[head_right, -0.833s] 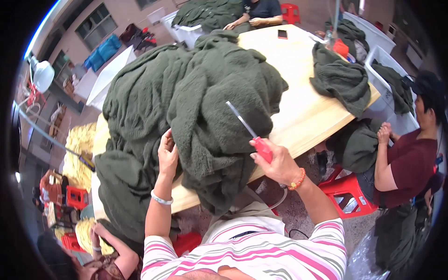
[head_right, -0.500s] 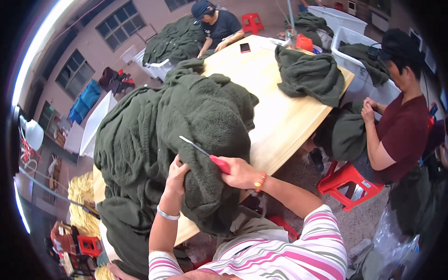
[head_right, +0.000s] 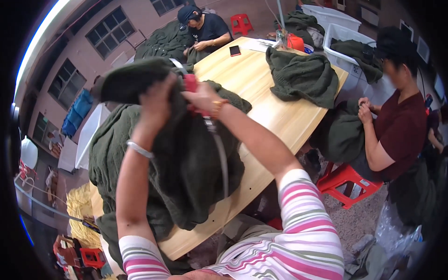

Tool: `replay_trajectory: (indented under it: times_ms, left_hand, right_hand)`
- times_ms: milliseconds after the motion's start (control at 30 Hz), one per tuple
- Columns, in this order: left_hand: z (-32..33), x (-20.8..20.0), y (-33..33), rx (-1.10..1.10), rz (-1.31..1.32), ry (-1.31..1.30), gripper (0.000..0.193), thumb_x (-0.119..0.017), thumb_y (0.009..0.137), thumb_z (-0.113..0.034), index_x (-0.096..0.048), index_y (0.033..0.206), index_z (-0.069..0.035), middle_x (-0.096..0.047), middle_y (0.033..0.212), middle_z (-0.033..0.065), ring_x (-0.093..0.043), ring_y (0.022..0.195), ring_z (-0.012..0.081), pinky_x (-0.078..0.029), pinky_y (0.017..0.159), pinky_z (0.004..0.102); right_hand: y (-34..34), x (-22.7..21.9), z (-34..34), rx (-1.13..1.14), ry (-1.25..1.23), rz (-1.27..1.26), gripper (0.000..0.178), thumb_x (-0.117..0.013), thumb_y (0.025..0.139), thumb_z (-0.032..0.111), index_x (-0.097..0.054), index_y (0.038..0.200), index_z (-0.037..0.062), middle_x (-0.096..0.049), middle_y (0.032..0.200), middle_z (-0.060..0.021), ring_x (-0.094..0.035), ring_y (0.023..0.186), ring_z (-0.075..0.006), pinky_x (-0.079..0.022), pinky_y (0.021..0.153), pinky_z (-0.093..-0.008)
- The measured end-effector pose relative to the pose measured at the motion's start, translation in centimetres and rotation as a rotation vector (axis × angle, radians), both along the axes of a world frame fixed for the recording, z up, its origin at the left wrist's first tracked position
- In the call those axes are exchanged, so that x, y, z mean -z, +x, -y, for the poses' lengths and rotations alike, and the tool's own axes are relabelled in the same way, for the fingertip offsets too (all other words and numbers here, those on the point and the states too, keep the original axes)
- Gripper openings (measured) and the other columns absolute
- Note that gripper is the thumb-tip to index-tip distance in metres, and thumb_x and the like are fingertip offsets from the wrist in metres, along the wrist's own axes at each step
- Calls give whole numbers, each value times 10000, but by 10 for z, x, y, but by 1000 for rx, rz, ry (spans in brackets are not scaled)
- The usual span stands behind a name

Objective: Trim loose threads from green knitted garments using small hand-held thread nippers.

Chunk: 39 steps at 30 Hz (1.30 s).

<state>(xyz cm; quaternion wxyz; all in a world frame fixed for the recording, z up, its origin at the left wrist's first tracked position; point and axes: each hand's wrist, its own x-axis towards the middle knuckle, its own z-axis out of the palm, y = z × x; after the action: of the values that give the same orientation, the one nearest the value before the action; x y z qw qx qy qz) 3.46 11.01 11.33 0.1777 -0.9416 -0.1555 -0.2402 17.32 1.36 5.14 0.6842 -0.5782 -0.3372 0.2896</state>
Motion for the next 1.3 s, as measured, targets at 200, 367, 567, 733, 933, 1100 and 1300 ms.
replay_trajectory:
  times_ms: [200, 367, 567, 733, 933, 1100, 1300]
  left_hand:
    - [42, 78, -47, 224, 121, -149, 741, -708, 775, -111, -379, 1436, -174, -445, 1387, 160, -398, 1313, 350, -265, 1089, 579]
    - [2, 104, -130, 15, 391, -637, 602, -724, 835, -194, -479, 1359, -29, -535, 1310, 162, -487, 1246, 284, -375, 1048, 372]
    - [-9, 115, -166, -208, 475, -833, 583, -724, 867, -282, -503, 1342, -28, -580, 1039, 79, -545, 911, 142, -475, 817, 300]
    - [-33, 127, -164, -202, 537, -1289, 601, -776, 807, -159, -501, 1317, 0, -628, 879, 20, -545, 714, 58, -436, 587, 206]
    - [-43, 156, -173, -255, 460, -779, 290, -769, 752, -91, -599, 971, -5, -552, 715, -6, -520, 624, 102, -436, 581, 265]
    - [63, 93, -167, 139, 623, -488, 234, -668, 686, 86, -536, 854, -9, -558, 912, 154, -575, 867, 339, -472, 770, 389]
    - [134, 102, -161, 388, -104, -578, 299, -750, 771, -217, -618, 982, -53, -589, 957, 118, -596, 881, 322, -487, 743, 411]
  right_hand:
    - [53, 102, 142, 98, -187, 27, 441, -652, 890, 198, -537, 1275, 15, -648, 882, -43, -645, 583, -114, -467, 442, -230]
    - [38, 93, 190, 79, -310, 25, 437, -603, 928, 180, -496, 1313, 3, -666, 1049, -128, -661, 613, -103, -422, 421, -176]
    - [-21, 50, 154, -185, -19, 174, 367, -597, 937, 103, -516, 1279, 0, -663, 1089, -93, -658, 648, -95, -469, 497, -191]
    - [-56, 46, 134, -316, 47, 184, 371, -603, 934, 68, -511, 1287, 6, -636, 1111, -79, -640, 732, -99, -565, 660, -251]
    - [-69, 41, 158, -274, -55, 262, 368, -592, 936, 68, -515, 1289, -7, -644, 1038, -64, -621, 761, -85, -573, 675, -248]
    - [-65, 56, 194, -147, -87, 259, 368, -594, 929, 55, -517, 1280, -24, -628, 1153, -94, -646, 935, -120, -557, 711, -254]
    - [-75, 67, 227, -34, -204, 366, 368, -605, 908, 77, -544, 1264, 4, -661, 940, -74, -624, 786, -103, -522, 681, -255]
